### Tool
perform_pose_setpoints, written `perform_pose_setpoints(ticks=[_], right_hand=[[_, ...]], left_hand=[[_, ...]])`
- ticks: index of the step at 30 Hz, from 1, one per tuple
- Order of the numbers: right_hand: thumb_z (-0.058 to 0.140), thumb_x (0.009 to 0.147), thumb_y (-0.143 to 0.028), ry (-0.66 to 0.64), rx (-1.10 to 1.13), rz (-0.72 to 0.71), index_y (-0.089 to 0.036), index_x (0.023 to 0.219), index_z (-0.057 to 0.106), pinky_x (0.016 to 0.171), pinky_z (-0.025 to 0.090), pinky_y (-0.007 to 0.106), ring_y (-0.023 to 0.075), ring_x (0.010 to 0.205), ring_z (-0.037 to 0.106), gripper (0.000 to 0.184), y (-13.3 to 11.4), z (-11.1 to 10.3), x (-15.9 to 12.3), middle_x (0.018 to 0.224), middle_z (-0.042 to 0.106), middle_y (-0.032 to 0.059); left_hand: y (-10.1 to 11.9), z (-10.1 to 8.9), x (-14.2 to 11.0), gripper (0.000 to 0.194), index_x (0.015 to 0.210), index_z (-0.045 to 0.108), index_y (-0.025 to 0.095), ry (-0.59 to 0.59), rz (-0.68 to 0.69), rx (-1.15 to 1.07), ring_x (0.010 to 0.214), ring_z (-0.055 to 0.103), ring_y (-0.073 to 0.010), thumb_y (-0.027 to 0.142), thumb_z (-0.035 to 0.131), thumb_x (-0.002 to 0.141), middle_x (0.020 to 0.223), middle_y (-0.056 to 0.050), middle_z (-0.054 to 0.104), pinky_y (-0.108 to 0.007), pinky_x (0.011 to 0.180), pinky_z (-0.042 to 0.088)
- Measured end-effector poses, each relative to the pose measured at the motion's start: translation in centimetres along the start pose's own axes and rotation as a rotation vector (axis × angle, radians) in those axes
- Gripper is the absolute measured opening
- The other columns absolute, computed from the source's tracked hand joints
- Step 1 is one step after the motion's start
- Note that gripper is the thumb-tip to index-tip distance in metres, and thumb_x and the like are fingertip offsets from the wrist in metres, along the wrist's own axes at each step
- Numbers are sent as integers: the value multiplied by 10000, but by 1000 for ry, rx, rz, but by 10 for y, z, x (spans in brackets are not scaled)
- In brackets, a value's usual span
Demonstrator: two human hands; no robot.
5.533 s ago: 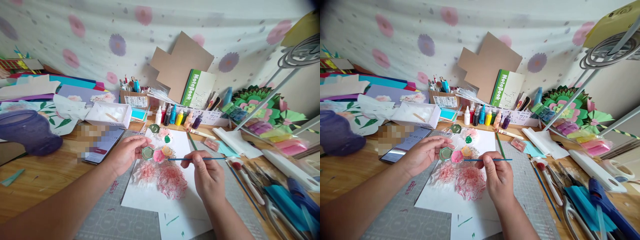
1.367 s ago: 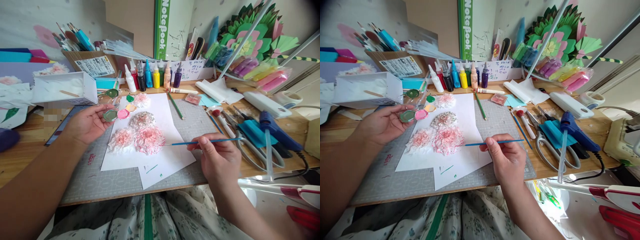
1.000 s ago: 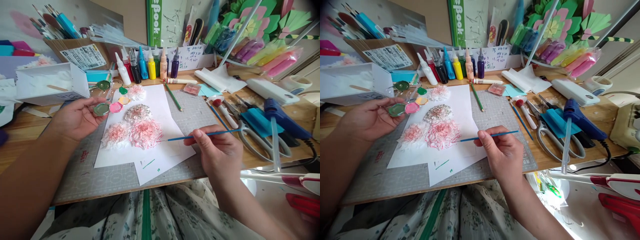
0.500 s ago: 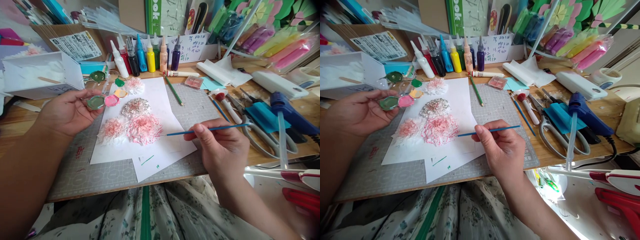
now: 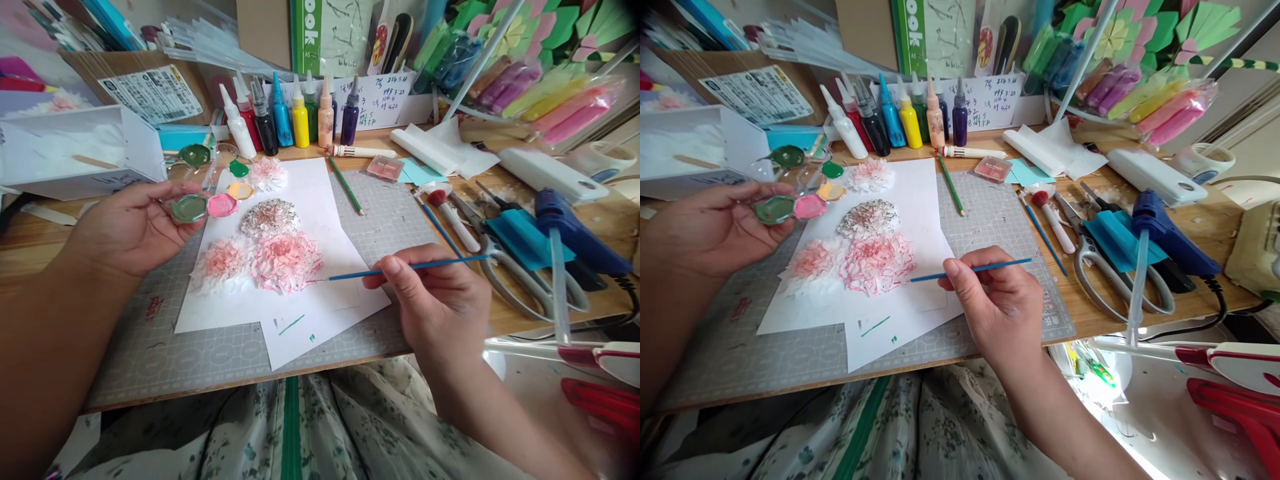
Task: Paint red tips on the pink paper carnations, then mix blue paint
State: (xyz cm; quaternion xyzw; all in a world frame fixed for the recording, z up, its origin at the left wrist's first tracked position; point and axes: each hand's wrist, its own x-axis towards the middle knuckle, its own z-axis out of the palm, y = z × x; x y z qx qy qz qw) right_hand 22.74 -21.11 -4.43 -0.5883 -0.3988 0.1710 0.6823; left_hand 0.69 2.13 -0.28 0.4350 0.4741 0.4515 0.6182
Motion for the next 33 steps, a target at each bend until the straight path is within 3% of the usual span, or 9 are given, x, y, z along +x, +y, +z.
perform_pose_setpoints(ticks=[13, 19, 26, 33], right_hand=[[750, 859, -257, -22, -122, -73, -238, 769, 690, 506, 512, 221, 113, 554, 670, 110, -5, 0, 1, 644, 738, -38], [747, 866, -294, 35, 0, -8, -256, 792, 691, 533, 538, 275, 154, 586, 698, 101, -2, 0, -2, 663, 743, -25], [752, 856, -264, -24, -126, -64, -251, 767, 689, 499, 516, 237, 128, 559, 685, 110, -5, 1, 0, 653, 739, -34], [749, 867, -274, 33, -42, -26, -272, 801, 692, 544, 525, 278, 149, 595, 688, 88, -2, -2, -4, 672, 740, -31]], left_hand=[[2, -1, -1, 252, 806, 709, 92, 3, -23, -10, 661, 670, -125, 99, 485, 921, 756, -25, 700, -200, 502, 541], [2, 1, -2, 252, 789, 708, 92, 12, -26, -10, 648, 667, -129, 95, 488, 912, 731, -30, 706, -207, 486, 541], [2, 4, -1, 276, 808, 705, 83, 22, -52, 10, 644, 685, -136, 107, 460, 933, 737, -40, 717, -203, 504, 558], [3, 0, -2, 272, 803, 712, 90, 13, -47, 15, 662, 687, -138, 117, 473, 930, 769, -47, 725, -207, 520, 570]])
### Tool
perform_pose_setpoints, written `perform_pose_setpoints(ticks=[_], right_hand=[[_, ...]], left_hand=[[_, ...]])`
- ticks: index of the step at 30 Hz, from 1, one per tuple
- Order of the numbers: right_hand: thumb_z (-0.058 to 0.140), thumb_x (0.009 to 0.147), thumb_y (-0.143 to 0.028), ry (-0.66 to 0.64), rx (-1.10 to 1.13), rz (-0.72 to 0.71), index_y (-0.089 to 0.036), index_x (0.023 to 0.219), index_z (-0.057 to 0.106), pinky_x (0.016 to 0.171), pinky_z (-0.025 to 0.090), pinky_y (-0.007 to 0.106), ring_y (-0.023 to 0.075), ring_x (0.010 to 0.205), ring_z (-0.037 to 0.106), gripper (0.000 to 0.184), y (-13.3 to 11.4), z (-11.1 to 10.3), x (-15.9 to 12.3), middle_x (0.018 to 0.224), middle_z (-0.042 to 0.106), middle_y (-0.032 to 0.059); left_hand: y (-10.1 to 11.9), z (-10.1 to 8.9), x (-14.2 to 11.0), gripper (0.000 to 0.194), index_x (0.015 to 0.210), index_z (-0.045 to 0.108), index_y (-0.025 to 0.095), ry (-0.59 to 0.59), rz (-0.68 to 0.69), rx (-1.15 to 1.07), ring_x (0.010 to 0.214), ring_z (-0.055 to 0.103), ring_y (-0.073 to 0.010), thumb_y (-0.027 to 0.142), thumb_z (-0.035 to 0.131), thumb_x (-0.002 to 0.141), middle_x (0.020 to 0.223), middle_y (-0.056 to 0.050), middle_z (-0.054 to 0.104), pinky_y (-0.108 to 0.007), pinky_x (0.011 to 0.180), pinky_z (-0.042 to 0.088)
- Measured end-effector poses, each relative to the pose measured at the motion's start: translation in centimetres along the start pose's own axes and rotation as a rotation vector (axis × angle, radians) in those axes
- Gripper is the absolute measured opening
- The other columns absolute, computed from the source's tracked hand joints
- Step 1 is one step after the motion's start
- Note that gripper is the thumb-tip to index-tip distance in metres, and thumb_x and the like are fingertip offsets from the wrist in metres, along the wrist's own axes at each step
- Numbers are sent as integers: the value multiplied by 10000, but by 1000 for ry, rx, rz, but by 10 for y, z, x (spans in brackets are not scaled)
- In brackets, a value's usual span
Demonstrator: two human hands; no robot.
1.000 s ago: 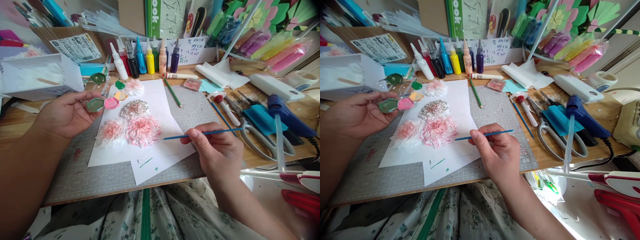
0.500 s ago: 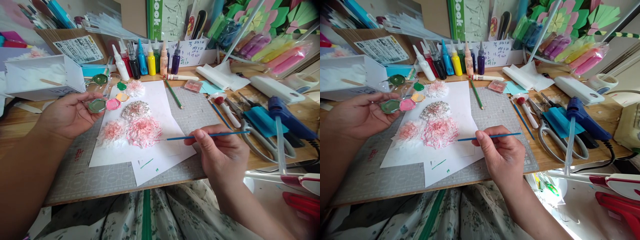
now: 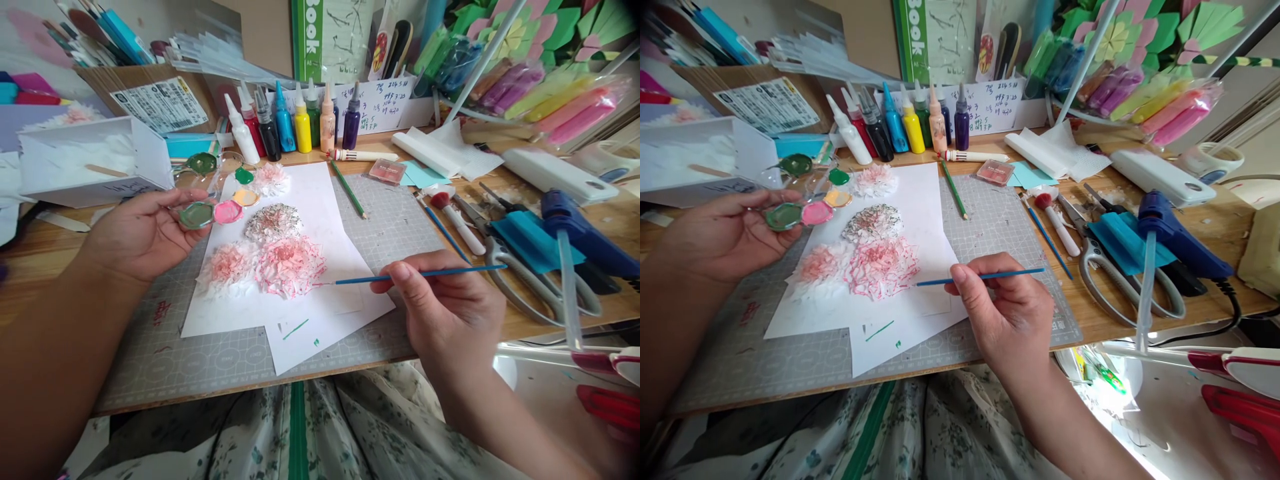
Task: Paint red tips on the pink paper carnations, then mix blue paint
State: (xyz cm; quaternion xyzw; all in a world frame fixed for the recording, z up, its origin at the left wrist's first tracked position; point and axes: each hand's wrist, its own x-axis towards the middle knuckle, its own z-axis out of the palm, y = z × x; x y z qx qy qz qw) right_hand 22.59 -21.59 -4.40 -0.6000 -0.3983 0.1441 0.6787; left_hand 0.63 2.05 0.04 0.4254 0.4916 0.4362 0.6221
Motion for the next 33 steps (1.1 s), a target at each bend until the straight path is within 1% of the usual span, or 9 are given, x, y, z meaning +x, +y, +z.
perform_pose_setpoints(ticks=[4, 8, 11, 15, 18, 22, 26, 30, 33], right_hand=[[746, 867, -267, -24, -35, -25, -284, 793, 697, 536, 526, 284, 151, 591, 684, 91, 0, 1, 0, 686, 738, -34], [744, 870, -269, 0, -4, -22, -283, 798, 697, 536, 528, 268, 143, 597, 692, 87, 0, 2, 1, 679, 736, -39], [740, 874, -263, -20, -38, -23, -275, 801, 700, 538, 529, 265, 144, 604, 694, 84, 0, 1, 0, 687, 740, -33], [739, 876, -234, -33, -77, -65, -261, 806, 710, 562, 525, 215, 105, 615, 689, 81, 1, 1, 0, 698, 742, -50], [735, 880, -235, -20, -73, -55, -263, 817, 709, 576, 519, 194, 90, 627, 686, 74, 2, 1, 0, 705, 747, -60], [734, 877, -225, -19, -100, -82, -254, 805, 706, 559, 516, 194, 93, 612, 685, 82, 1, 1, 1, 689, 746, -54], [742, 867, -223, -22, -124, -109, -241, 802, 708, 545, 517, 225, 117, 596, 683, 76, 2, 1, 1, 684, 746, -34], [734, 874, -213, 15, -92, -123, -258, 810, 706, 564, 516, 221, 110, 619, 684, 83, 2, 1, 0, 696, 742, -48], [734, 873, -209, -19, -140, -162, -260, 801, 709, 570, 515, 209, 100, 628, 687, 91, 1, 1, 1, 702, 742, -56]], left_hand=[[-1, -3, 2, 262, 771, 708, 97, -11, 11, -16, 648, 669, -123, 94, 486, 909, 768, -28, 716, -206, 511, 567], [-2, -2, 2, 256, 774, 707, 97, -1, 4, -28, 650, 666, -120, 90, 489, 907, 767, -26, 718, -209, 510, 568], [-1, -1, 1, 253, 779, 713, 103, 3, 0, -29, 657, 672, -120, 94, 495, 908, 783, -29, 724, -208, 518, 575], [0, -2, 0, 254, 783, 719, 104, 3, -6, -18, 648, 677, -124, 91, 498, 906, 799, -25, 721, -217, 497, 583], [0, -3, 2, 253, 788, 721, 98, 1, -6, -18, 630, 672, -114, 76, 496, 902, 815, -22, 721, -215, 487, 586], [-1, -4, 4, 253, 798, 722, 94, -4, -17, -15, 637, 679, -116, 81, 493, 904, 828, -28, 724, -211, 486, 588], [-1, -2, 3, 236, 784, 721, 103, 7, -14, -14, 630, 677, -115, 85, 511, 890, 812, -26, 723, -204, 486, 587], [0, -1, 1, 228, 786, 729, 100, 13, -19, -4, 619, 674, -122, 97, 521, 880, 785, -35, 721, -206, 489, 587], [1, -1, 2, 249, 786, 737, 90, 13, -30, 8, 590, 662, -121, 106, 511, 889, 742, -39, 706, -202, 486, 581]])
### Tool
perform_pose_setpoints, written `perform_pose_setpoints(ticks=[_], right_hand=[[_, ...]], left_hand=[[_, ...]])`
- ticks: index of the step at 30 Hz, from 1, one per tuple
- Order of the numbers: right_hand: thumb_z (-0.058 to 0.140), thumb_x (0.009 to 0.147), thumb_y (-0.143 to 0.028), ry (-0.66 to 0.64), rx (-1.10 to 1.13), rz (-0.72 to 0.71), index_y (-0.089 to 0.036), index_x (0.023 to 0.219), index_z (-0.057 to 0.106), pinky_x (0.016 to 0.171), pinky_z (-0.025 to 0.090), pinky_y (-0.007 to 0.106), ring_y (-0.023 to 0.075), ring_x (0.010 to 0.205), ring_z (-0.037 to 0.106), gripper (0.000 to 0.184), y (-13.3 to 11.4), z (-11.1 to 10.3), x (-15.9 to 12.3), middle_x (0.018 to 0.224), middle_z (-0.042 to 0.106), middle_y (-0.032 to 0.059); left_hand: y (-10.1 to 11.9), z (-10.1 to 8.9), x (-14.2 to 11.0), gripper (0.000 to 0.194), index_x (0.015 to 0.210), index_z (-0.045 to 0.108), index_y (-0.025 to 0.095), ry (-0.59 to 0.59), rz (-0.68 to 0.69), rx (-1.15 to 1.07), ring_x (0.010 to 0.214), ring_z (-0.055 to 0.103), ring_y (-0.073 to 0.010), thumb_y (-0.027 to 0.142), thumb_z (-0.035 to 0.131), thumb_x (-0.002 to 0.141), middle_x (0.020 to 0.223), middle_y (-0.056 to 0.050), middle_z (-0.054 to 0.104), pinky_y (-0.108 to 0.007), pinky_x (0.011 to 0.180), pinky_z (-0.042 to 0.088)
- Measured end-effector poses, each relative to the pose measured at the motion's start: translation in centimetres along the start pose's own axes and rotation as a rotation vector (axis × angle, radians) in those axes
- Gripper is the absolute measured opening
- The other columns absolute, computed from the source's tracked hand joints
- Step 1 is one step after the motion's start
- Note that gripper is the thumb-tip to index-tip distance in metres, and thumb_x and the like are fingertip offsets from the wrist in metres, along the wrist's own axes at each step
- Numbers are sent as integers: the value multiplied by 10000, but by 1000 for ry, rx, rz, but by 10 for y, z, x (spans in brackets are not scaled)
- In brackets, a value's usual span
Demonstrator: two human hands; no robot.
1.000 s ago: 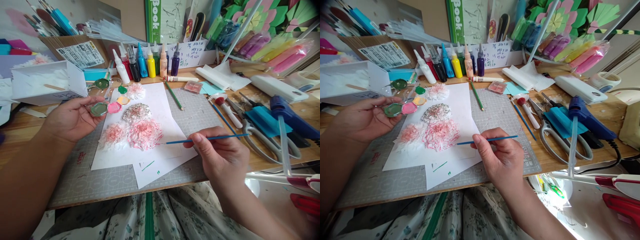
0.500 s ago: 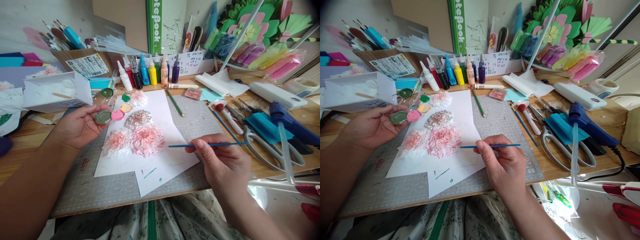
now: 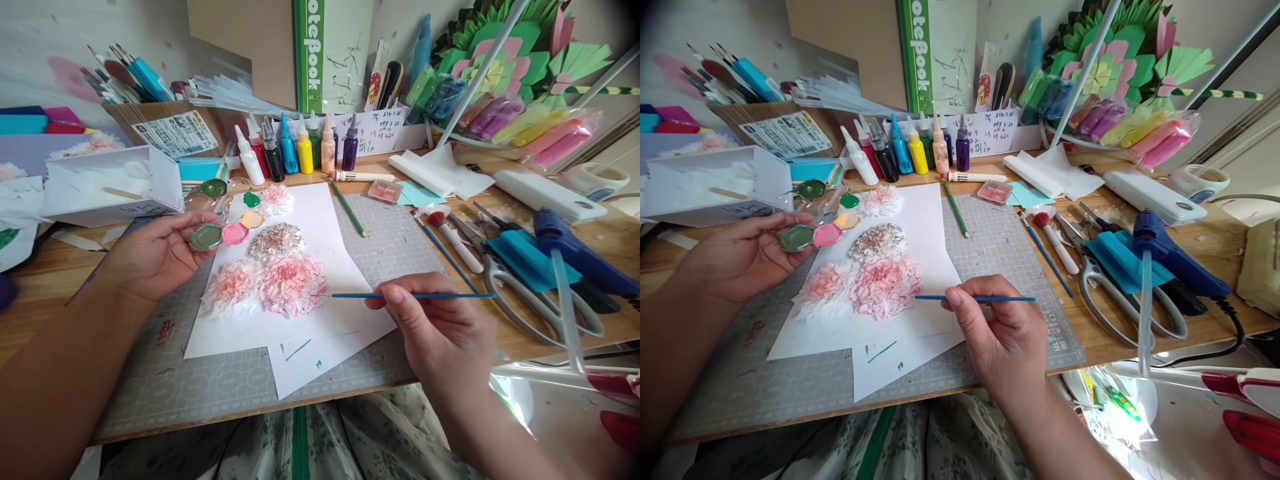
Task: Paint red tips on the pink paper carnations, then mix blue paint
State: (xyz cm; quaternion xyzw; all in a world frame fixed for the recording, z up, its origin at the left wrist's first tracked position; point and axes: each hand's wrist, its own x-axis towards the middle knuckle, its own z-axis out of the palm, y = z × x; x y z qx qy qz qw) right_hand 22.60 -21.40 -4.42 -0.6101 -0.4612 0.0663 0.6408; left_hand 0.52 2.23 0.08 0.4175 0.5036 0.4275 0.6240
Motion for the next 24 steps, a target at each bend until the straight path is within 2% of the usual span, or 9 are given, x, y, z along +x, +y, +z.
perform_pose_setpoints(ticks=[10, 16, 21, 24], right_hand=[[728, 880, -219, -68, -57, -36, -252, 809, 715, 571, 519, 172, 76, 633, 689, 80, -2, 2, 4, 732, 745, -66], [727, 887, -224, -20, -45, -12, -261, 815, 712, 598, 515, 162, 64, 652, 686, 82, -2, 1, 3, 735, 743, -76], [720, 889, -214, -59, -53, -36, -254, 817, 710, 599, 513, 149, 57, 660, 690, 83, -1, 1, 3, 738, 741, -83], [720, 888, -205, -40, -52, -36, -254, 822, 712, 594, 508, 143, 49, 647, 681, 82, 0, 1, 3, 739, 739, -86]], left_hand=[[1, 3, -2, 279, 765, 746, 97, 7, -20, 32, 565, 660, -134, 112, 496, 887, 683, -52, 699, -200, 479, 578], [1, 4, -2, 298, 756, 739, 97, 10, -22, 41, 551, 660, -131, 113, 478, 900, 669, -53, 698, -191, 476, 570], [1, 0, 0, 293, 784, 739, 100, -5, -12, 39, 566, 676, -128, 131, 481, 919, 686, -42, 705, -191, 492, 577], [0, -1, 1, 291, 794, 736, 98, -8, -9, 30, 558, 675, -123, 122, 476, 922, 693, -35, 711, -189, 486, 575]])
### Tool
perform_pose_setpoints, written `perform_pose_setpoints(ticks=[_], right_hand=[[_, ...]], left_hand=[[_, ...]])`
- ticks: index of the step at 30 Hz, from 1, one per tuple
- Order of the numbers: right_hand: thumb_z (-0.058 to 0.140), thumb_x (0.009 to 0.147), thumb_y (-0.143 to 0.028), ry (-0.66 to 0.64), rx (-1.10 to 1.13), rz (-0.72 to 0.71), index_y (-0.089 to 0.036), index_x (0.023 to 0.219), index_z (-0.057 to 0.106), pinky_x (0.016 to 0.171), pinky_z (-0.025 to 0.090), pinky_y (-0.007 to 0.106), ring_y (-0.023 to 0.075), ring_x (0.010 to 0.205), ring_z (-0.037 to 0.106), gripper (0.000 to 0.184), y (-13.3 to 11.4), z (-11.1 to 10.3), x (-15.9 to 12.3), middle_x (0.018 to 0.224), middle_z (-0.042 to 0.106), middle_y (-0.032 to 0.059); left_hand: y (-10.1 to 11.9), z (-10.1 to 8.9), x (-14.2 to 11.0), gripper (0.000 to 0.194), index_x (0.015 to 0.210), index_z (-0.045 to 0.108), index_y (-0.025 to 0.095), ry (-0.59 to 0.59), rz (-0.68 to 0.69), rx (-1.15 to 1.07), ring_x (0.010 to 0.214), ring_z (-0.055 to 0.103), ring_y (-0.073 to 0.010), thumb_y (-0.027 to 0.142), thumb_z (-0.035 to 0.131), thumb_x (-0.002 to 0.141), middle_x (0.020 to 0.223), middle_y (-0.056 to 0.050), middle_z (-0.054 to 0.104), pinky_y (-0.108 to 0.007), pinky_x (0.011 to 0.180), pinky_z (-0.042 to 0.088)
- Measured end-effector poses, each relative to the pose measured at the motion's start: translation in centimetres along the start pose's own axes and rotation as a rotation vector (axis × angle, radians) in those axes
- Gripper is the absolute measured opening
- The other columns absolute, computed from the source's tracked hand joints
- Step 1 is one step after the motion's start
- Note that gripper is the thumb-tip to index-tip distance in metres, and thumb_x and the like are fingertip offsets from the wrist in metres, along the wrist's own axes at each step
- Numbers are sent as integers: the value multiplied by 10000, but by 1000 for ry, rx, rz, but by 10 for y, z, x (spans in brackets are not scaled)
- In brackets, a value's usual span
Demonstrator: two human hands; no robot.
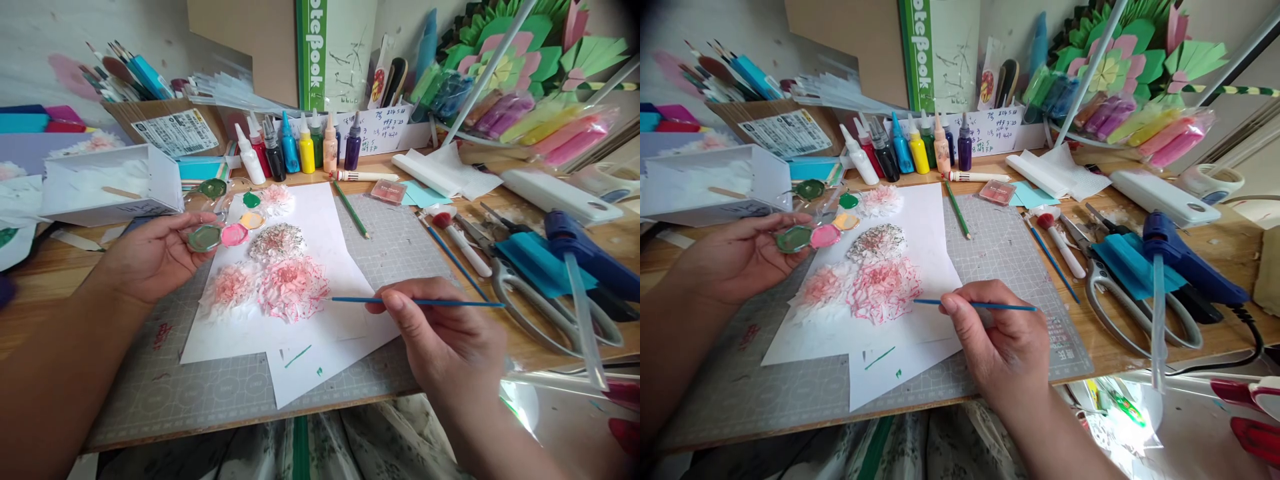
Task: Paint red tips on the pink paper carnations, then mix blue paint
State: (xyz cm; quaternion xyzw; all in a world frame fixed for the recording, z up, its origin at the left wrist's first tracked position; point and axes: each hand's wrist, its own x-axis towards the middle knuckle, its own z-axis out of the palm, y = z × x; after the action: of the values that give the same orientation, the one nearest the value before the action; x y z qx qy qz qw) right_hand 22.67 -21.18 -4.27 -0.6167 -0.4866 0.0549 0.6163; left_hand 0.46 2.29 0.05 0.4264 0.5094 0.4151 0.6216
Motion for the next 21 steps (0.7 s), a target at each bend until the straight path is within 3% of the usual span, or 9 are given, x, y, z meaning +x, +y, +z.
perform_pose_setpoints(ticks=[21], right_hand=[[727, 894, -257, -13, 14, -1, -253, 856, 712, 637, 529, 159, 69, 701, 706, 41, 1, 0, -2, 756, 748, -74]], left_hand=[[0, 1, 0, 329, 785, 728, 98, -2, 1, -21, 539, 670, -119, 106, 441, 946, 683, -28, 712, -194, 462, 569]])
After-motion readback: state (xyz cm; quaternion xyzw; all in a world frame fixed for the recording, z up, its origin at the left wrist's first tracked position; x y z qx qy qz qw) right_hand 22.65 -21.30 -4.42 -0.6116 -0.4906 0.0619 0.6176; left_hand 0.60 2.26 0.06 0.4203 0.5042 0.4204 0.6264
